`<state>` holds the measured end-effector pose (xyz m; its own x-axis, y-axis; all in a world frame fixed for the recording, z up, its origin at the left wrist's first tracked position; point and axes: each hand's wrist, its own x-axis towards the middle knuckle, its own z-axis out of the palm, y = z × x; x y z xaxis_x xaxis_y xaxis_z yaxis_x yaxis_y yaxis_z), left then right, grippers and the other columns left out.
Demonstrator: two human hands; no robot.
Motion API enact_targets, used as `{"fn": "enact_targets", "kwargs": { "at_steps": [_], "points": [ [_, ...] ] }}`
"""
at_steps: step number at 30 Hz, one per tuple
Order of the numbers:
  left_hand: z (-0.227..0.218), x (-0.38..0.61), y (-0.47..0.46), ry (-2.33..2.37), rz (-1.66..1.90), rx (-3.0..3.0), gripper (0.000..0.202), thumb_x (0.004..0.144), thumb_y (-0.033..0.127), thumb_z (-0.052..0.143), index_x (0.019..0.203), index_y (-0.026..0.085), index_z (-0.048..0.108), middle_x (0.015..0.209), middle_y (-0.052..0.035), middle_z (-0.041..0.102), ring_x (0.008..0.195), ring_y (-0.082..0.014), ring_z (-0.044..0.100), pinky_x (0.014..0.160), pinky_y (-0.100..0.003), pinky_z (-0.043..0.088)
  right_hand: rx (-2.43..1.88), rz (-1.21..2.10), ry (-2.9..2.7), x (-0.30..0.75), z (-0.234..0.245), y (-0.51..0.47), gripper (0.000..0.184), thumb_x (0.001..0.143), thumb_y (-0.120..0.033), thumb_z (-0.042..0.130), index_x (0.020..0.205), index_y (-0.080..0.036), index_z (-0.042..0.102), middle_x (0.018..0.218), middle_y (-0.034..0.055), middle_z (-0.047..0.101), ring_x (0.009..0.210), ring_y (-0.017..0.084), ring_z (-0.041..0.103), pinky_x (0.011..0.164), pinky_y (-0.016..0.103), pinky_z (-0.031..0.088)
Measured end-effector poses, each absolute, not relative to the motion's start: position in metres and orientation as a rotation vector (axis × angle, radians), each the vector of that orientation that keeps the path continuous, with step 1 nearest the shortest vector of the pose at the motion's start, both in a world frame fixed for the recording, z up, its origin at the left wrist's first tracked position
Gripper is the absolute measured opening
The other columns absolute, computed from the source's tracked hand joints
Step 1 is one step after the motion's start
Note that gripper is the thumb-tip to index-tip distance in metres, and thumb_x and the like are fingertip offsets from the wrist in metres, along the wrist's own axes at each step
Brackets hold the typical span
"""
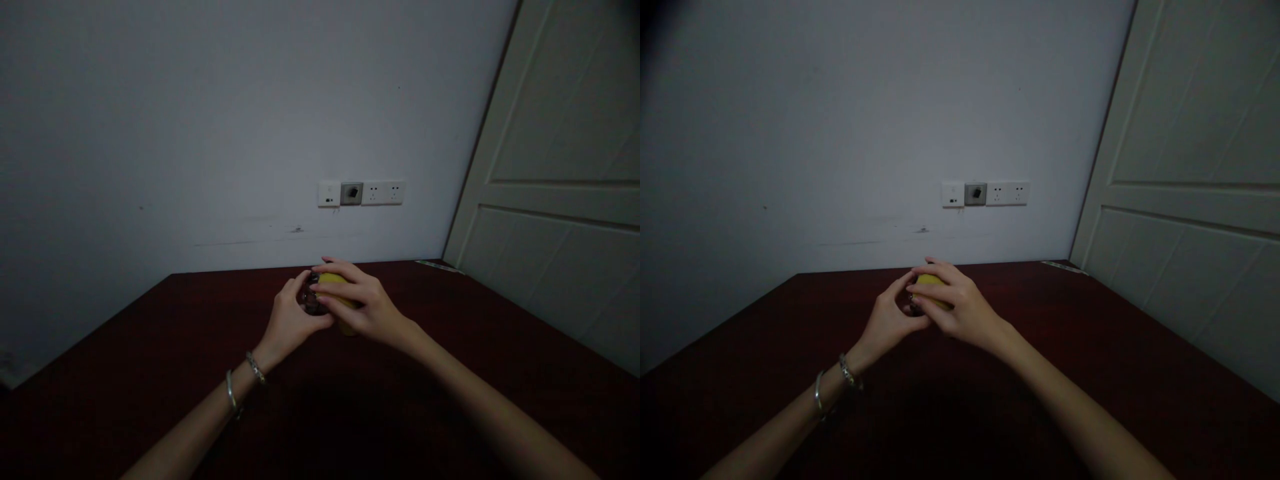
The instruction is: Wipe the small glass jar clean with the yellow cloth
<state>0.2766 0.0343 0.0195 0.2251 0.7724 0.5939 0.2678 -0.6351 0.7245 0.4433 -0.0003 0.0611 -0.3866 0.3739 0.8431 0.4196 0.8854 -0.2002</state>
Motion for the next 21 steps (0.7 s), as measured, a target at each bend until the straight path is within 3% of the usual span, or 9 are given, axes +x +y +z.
{"fn": "enact_targets", "kwargs": {
  "at_steps": [3, 7, 14, 18, 21],
  "points": [
    [0.021, 0.276, 0.033, 0.922, 1.381, 2.068, 0.071, 0.057, 0.017, 0.077, 0.123, 0.018, 0.052, 0.107, -0.0086, 0.062, 0.094, -0.0241, 0.062, 0.08, -0.039, 0.052, -0.497, -0.123, -2.186, 0.446, 0.064, -0.002, 0.024, 0.085, -0.017, 0.056, 0.106, -0.018, 0.069, 0.121, 0.0113, 0.061, 0.126, 0.023, 0.047, 0.105, 0.047, 0.042],
    [0.023, 0.277, 0.03, 0.901, 1.388, 2.11, 0.071, 0.06, 0.023, 0.077, 0.125, 0.019, 0.05, 0.111, -0.0095, 0.058, 0.098, -0.0248, 0.06, 0.08, -0.039, 0.052, -0.569, -0.088, -1.989, 0.442, 0.063, -0.001, 0.022, 0.085, -0.018, 0.057, 0.103, -0.016, 0.07, 0.117, 0.0132, 0.064, 0.121, 0.024, 0.052, 0.102, 0.046, 0.044],
    [0.026, 0.279, 0.024, 0.911, 1.366, 2.048, 0.079, 0.055, 0.033, 0.082, 0.125, 0.017, 0.049, 0.113, -0.0119, 0.057, 0.101, -0.0264, 0.058, 0.084, -0.044, 0.051, -0.706, 0.295, -1.723, 0.444, 0.062, 0.007, 0.018, 0.082, -0.026, 0.062, 0.097, -0.026, 0.073, 0.107, 0.006, 0.069, 0.099, 0.02, 0.065, 0.09, 0.042, 0.051],
    [0.031, 0.28, 0.021, 0.883, 1.293, 1.798, 0.082, 0.051, 0.031, 0.084, 0.123, 0.014, 0.049, 0.11, -0.0134, 0.061, 0.097, -0.0272, 0.061, 0.08, -0.043, 0.053, -0.674, 0.45, -1.677, 0.449, 0.063, 0.012, 0.017, 0.083, -0.03, 0.06, 0.096, -0.028, 0.072, 0.106, 0.0042, 0.07, 0.104, 0.02, 0.062, 0.095, 0.043, 0.047],
    [0.036, 0.279, 0.02, 0.771, 1.248, 1.588, 0.082, 0.048, 0.027, 0.085, 0.121, 0.013, 0.049, 0.106, -0.0123, 0.065, 0.096, -0.0257, 0.063, 0.084, -0.042, 0.052, -0.622, 0.457, -1.77, 0.452, 0.064, 0.01, 0.028, 0.083, -0.033, 0.06, 0.11, -0.029, 0.065, 0.117, 0.0039, 0.064, 0.114, 0.021, 0.056, 0.101, 0.044, 0.042]
  ]
}}
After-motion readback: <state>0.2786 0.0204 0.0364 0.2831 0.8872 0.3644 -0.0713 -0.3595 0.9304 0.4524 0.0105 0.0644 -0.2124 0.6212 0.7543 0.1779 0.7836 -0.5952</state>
